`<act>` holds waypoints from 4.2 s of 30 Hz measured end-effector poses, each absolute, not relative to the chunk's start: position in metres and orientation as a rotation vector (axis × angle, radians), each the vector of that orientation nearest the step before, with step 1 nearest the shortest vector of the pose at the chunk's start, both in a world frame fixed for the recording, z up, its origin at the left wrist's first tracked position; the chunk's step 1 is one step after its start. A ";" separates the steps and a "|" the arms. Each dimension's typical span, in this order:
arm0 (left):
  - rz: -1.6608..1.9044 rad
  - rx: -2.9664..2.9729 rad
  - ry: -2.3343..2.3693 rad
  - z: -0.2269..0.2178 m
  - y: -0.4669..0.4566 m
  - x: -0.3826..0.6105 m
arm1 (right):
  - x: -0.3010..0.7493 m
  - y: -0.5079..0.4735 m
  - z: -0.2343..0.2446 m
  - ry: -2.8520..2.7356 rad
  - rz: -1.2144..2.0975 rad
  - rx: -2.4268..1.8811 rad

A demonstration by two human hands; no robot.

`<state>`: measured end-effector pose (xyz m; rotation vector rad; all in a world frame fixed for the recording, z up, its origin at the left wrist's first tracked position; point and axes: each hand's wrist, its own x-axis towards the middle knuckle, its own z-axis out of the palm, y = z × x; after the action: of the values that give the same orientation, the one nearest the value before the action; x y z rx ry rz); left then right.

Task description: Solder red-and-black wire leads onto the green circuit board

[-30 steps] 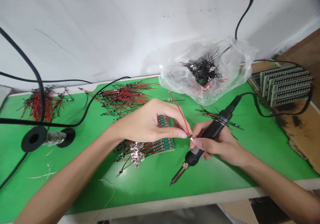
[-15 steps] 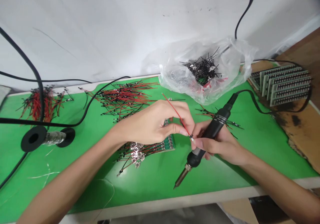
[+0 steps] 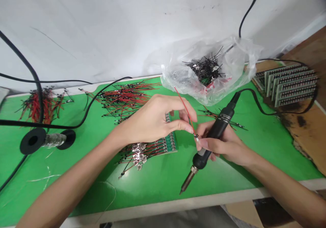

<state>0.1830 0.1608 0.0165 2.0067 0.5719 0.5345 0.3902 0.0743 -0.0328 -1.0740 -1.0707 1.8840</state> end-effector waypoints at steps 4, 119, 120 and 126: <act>0.567 2.019 0.613 0.018 0.161 0.181 | 0.389 0.074 -0.032 -1.071 1.887 -1.078; 0.565 3.002 0.860 -0.036 0.098 0.105 | 0.418 0.060 -0.059 -1.070 1.348 -1.345; 0.564 3.005 0.860 -0.036 0.098 0.105 | 0.418 0.060 -0.058 -1.077 1.343 -1.342; 0.608 3.010 0.845 -0.036 0.101 0.106 | 0.413 0.060 -0.053 -0.996 1.367 -1.393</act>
<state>0.1055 0.1014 -0.0363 3.0095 0.8449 0.6075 0.4134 0.0597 -0.0534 -1.3932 -0.9958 1.3670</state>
